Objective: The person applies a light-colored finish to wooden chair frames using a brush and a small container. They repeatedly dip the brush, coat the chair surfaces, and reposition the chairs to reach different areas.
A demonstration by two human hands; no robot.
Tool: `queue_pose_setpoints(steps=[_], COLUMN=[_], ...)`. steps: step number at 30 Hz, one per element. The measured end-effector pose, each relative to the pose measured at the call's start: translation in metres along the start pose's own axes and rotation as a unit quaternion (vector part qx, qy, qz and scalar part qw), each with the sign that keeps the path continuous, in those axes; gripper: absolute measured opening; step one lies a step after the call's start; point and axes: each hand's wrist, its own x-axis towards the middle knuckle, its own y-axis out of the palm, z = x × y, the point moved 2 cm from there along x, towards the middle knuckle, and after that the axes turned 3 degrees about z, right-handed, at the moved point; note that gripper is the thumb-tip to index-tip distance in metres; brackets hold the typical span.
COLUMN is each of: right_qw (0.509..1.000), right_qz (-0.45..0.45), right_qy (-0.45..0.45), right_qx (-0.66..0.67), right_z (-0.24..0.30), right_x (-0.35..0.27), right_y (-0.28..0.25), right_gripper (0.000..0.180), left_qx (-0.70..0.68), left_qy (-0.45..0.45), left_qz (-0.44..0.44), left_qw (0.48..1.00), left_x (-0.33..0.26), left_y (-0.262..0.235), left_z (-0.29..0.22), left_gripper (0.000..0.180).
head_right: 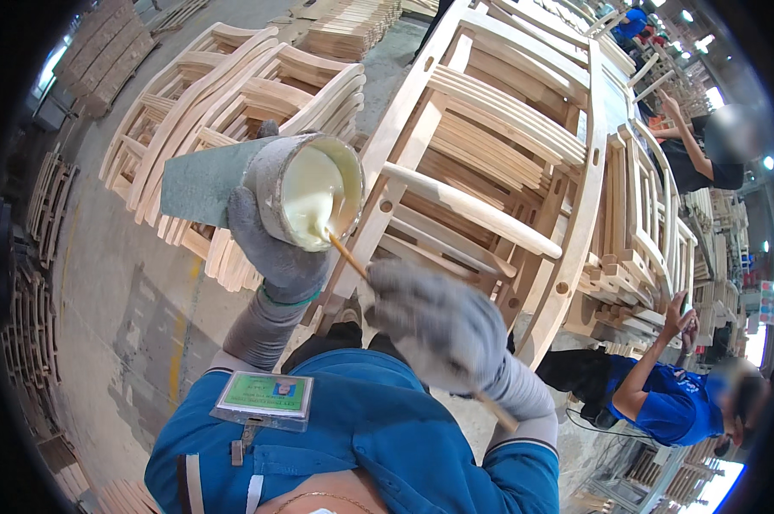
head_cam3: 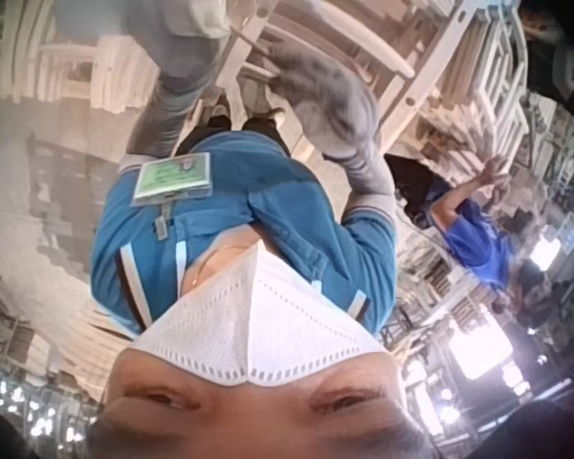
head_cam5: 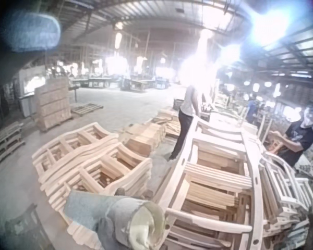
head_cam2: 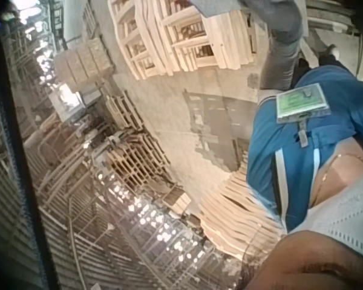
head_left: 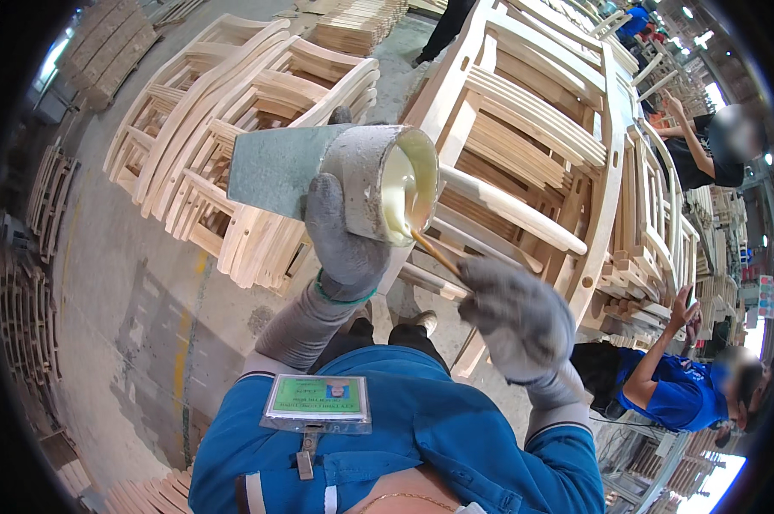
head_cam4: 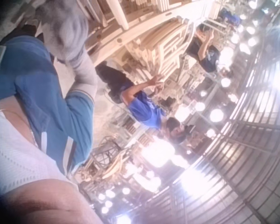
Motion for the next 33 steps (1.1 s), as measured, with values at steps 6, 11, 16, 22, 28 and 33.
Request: queue_pose_setpoints(steps=[6,11,16,22,28,33], right_qw=[0.974,0.979,0.968,0.934,0.885,0.879], right_qz=[-0.119,-0.132,-0.177,-0.328,-0.285,-0.237], right_qy=[-0.002,0.019,0.02,0.088,0.177,0.237], right_qx=[0.191,0.157,0.179,0.113,-0.322,-0.338], right_z=[0.0,-0.005,-0.006,-0.037,-0.103,-0.151], right_x=[-0.021,-0.027,-0.025,0.021,0.046,0.054], right_y=[0.006,0.012,0.004,-0.094,-0.266,-0.29], right_gripper=[0.017,0.019,0.023,0.011,0.018,0.026], left_qx=[-0.052,-0.084,0.474,0.612,0.548,0.495], left_qy=[-0.086,-0.095,0.0,0.058,0.004,-0.035], left_qz=[-0.05,0.004,0.018,-0.025,-0.104,-0.161], left_qw=[0.994,0.992,0.881,0.789,0.83,0.853], left_x=[-0.001,0.0,-0.016,-0.032,-0.031,-0.034], left_y=[0.016,0.024,-0.006,-0.04,-0.054,-0.073], left_z=[0.003,0.011,0.005,0.006,-0.008,-0.033], left_gripper=[0.069,0.076,0.075,0.073,0.071,0.062])
